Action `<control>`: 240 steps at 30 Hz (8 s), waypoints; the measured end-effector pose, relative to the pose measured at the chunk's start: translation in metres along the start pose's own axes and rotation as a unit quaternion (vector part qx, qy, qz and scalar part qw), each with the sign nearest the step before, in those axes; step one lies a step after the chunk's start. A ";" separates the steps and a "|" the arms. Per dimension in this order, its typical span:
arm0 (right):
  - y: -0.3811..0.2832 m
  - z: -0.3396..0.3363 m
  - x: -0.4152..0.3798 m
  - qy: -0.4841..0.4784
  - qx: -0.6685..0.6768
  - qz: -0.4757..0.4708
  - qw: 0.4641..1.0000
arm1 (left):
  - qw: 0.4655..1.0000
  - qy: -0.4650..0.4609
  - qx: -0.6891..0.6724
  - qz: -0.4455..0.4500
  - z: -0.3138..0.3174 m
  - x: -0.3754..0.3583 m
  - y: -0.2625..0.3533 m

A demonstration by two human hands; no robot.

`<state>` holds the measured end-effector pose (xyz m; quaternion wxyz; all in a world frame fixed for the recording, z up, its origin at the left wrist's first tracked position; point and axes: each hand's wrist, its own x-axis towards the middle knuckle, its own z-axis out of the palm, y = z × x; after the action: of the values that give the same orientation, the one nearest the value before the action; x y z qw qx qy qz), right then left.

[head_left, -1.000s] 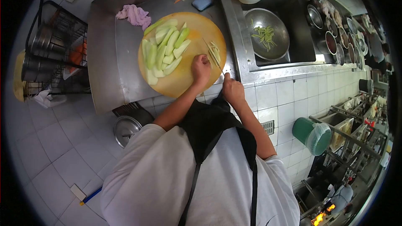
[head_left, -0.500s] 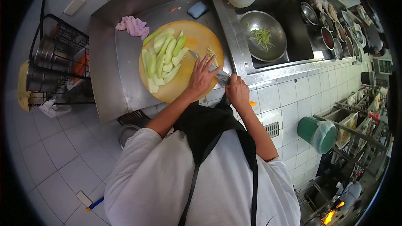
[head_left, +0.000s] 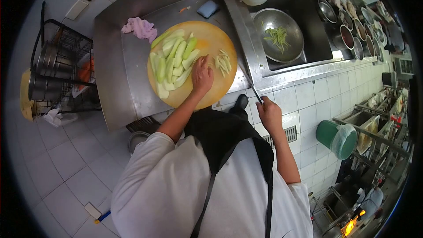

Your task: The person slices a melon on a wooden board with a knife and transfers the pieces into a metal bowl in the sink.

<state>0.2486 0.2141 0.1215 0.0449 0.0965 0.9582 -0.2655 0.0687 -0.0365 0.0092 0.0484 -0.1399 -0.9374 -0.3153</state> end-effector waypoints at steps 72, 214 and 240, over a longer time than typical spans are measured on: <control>0.023 0.075 0.027 -0.156 0.438 0.186 0.866 | 0.998 -0.032 0.021 -0.040 0.006 -0.022 0.001; -0.086 0.125 0.033 -0.051 -0.097 0.098 0.989 | 0.885 -0.009 -0.434 -0.169 0.050 0.022 -0.005; -0.094 0.112 0.023 -0.006 -0.109 0.031 0.994 | 0.879 0.001 -0.451 -0.153 0.059 0.015 -0.015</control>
<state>0.2100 0.0809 0.0700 0.0692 0.1186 0.9777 -0.1590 0.0501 -0.0091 -0.0441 -0.0675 -0.0013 -0.7031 -0.7079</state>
